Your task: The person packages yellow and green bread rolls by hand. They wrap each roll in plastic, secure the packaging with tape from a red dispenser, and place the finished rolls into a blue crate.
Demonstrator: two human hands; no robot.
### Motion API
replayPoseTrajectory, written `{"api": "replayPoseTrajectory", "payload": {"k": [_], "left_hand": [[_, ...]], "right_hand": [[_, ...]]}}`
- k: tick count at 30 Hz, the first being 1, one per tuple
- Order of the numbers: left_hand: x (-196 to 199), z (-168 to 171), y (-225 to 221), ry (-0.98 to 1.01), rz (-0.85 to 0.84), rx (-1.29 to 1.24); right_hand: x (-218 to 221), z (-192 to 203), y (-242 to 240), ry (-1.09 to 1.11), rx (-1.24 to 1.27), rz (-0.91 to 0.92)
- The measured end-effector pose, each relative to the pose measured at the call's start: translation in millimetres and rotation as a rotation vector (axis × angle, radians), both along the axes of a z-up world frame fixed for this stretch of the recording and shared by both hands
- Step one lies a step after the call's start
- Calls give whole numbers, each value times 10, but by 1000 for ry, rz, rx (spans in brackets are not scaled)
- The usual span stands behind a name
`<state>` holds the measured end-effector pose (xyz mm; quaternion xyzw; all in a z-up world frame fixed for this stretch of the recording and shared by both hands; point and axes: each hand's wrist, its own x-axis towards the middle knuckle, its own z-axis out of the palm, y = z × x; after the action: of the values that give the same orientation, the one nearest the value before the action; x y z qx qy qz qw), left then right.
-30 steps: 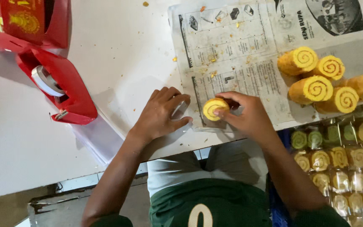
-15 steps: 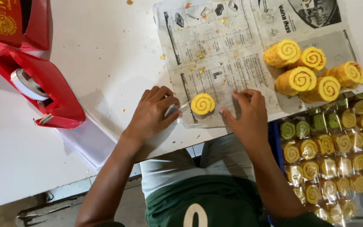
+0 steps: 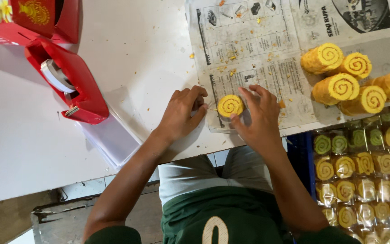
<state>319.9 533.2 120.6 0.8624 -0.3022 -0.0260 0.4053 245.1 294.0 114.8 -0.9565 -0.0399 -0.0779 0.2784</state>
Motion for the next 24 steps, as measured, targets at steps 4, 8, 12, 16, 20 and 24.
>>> {"api": "replayPoseTrajectory", "payload": {"k": [4, 8, 12, 16, 20, 24], "left_hand": [[2, -18, -14, 3, 14, -7], [-11, 5, 4, 7, 7, -4], [-3, -9, 9, 6, -4, 4], [-7, 64, 8, 34, 0, 5], [-62, 90, -9, 125, -19, -125], [-39, 14, 11, 293, 0, -283]], "right_hand": [[49, 23, 56, 28, -28, 56], [20, 29, 74, 55, 33, 75], [-79, 79, -24, 32, 59, 34], [-227, -50, -239, -49, -98, -144], [-288, -252, -311, -31, -132, -190], [-239, -53, -99, 36, 18, -213]]}}
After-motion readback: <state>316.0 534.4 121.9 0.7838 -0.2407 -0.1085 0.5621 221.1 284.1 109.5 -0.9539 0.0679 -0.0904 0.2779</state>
